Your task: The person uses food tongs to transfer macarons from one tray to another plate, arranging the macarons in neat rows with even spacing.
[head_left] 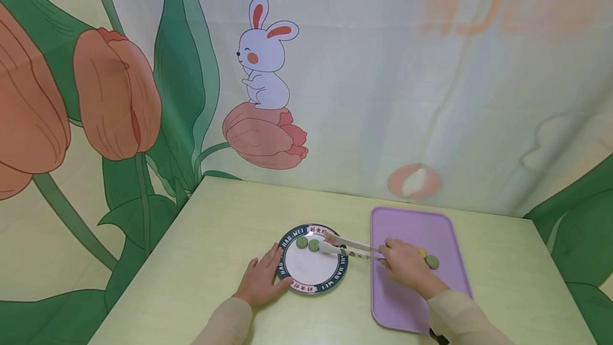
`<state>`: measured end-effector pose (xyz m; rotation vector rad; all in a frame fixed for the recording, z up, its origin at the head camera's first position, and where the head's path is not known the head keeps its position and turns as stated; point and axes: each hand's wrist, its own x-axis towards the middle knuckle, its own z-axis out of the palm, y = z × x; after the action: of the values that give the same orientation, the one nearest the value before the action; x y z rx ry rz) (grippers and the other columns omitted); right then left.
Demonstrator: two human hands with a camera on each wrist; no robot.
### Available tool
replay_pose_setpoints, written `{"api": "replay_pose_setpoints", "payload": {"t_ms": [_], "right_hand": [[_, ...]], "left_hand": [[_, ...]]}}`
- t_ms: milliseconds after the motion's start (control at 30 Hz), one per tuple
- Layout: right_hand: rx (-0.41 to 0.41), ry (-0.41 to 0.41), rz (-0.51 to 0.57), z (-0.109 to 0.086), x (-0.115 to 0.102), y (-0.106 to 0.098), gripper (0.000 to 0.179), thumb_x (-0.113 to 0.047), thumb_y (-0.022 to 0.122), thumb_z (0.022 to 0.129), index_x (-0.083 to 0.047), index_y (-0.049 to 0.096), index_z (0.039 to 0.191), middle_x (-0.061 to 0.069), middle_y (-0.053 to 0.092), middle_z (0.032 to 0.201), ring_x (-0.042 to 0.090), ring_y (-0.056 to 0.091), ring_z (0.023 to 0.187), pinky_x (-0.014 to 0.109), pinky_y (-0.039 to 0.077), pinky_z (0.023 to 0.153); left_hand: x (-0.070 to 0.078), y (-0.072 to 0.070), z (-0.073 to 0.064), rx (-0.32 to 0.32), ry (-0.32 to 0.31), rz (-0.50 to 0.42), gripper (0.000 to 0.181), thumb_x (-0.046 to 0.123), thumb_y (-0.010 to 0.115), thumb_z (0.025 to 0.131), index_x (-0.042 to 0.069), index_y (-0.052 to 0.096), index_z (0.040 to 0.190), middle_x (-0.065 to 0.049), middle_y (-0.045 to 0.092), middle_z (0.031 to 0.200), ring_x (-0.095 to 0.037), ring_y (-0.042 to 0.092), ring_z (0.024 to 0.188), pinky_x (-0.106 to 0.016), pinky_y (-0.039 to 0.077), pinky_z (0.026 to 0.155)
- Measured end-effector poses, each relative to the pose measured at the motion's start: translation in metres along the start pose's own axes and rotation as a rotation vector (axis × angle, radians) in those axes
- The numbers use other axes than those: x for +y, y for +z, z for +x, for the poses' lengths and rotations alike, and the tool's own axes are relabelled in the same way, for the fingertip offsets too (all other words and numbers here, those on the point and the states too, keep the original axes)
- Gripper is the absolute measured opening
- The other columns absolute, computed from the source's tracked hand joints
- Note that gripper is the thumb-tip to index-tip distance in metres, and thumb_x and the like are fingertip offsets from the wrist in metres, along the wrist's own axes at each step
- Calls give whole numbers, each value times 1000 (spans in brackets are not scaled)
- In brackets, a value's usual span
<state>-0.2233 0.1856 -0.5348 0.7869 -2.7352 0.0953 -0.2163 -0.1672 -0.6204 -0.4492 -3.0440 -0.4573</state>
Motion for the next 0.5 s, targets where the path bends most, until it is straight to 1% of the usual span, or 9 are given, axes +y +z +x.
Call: {"api": "replay_pose_setpoints", "payload": {"t_ms": [200, 367, 500], "right_hand": [[-29, 9, -9, 1, -1, 1, 16, -15, 68, 71, -9, 60, 83, -3, 45, 68, 14, 44, 59, 26, 35, 46], [-31, 18, -5, 0, -2, -1, 17, -15, 69, 70, -9, 61, 84, -3, 45, 68, 13, 45, 59, 26, 36, 46], [-31, 38, -3, -2, -2, -7, 17, -14, 69, 69, -10, 60, 83, -3, 45, 68, 13, 45, 60, 25, 35, 45]], "left_hand": [[0, -1, 0, 1, 0, -4, 83, 65, 40, 80, 11, 23, 141, -4, 18, 148, -21, 26, 133, -51, 22, 104], [0, -1, -1, 1, 4, -10, 84, 65, 40, 80, 10, 23, 141, -4, 18, 148, -22, 26, 133, -51, 22, 104], [0, -1, -1, 1, 2, -14, 83, 64, 41, 80, 10, 23, 141, -4, 18, 148, -23, 26, 133, -51, 22, 104]]}}
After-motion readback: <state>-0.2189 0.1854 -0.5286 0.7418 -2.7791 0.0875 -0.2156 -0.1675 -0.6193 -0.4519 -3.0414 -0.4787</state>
